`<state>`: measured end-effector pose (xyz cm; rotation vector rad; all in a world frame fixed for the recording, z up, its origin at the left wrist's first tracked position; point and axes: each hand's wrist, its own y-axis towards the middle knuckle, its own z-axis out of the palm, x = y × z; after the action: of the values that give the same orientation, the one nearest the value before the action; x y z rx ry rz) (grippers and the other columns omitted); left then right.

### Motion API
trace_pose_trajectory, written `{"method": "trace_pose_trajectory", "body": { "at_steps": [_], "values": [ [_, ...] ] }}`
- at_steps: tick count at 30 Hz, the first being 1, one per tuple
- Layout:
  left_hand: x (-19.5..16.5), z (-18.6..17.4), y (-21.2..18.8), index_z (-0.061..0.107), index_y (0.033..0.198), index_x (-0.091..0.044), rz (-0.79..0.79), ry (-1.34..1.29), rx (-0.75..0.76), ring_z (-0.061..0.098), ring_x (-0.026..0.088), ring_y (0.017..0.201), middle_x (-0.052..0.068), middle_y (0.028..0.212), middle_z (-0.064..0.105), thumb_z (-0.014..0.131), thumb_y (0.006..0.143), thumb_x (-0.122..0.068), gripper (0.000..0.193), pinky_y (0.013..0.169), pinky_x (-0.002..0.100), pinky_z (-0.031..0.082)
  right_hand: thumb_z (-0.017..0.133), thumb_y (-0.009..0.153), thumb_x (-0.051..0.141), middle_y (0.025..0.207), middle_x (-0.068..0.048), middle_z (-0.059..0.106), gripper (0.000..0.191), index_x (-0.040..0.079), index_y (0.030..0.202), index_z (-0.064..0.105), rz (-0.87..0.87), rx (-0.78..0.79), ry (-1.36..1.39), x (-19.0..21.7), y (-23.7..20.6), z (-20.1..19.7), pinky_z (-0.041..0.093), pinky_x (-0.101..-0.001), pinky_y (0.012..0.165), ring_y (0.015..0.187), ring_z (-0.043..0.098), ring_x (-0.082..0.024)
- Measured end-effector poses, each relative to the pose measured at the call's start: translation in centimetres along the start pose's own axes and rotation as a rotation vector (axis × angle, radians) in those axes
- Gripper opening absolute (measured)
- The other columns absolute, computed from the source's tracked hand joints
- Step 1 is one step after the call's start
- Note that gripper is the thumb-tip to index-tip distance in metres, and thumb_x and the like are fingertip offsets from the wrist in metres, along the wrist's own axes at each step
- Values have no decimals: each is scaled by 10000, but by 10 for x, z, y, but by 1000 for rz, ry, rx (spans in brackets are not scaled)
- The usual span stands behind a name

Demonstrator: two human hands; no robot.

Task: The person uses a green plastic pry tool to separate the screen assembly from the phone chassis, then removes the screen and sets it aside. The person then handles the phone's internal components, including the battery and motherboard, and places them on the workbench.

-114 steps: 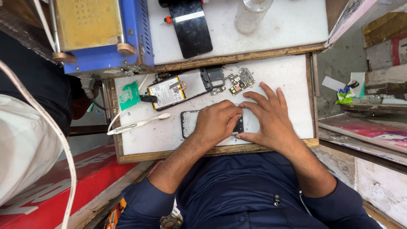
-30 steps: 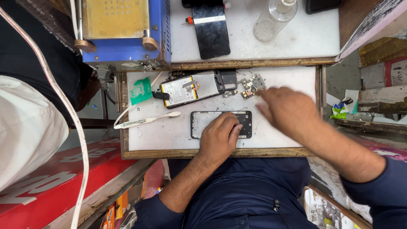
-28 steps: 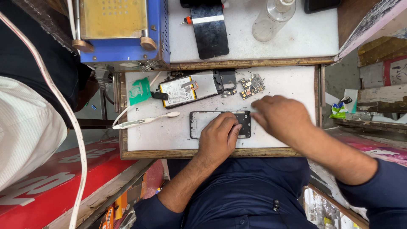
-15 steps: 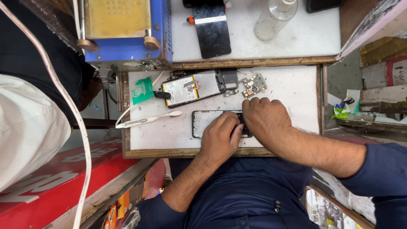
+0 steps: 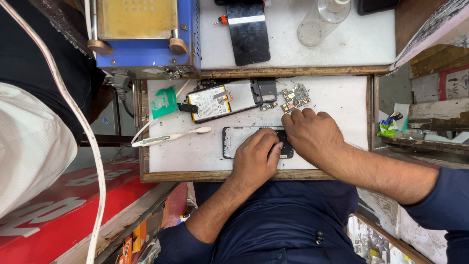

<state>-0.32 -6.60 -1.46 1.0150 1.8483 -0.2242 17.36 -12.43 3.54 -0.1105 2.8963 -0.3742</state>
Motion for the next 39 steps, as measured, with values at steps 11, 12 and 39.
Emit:
{"method": "trace_pose_trajectory", "body": {
  "at_steps": [11, 12, 39],
  "values": [
    [2, 1, 0, 661, 988, -39, -19, 36, 21, 724, 263, 915, 87, 1052, 694, 732, 934, -118, 119, 785, 375, 601, 650, 912, 185, 809, -96, 675, 124, 63, 895, 633, 172, -254, 277, -20, 1, -26, 565, -410, 596, 751, 686, -274],
    [2, 1, 0, 665, 988, -41, -30, 36, 31, 727, 256, 915, 86, 1053, 695, 730, 940, -123, 115, 785, 369, 603, 644, 935, 216, 816, -94, 688, 143, 75, 914, 643, 212, -209, 299, -24, 0, -28, 567, -418, 617, 764, 694, -278],
    [-11, -10, -19, 727, 976, -34, 136, 115, 31, 656, 278, 1026, 81, 1035, 683, 778, 835, -70, 154, 890, 406, 550, 707, 832, 122, 957, -119, 690, 190, 23, 984, 650, 142, 259, 150, 7, 10, -18, 620, -346, 631, 894, 721, -237]
  ]
}}
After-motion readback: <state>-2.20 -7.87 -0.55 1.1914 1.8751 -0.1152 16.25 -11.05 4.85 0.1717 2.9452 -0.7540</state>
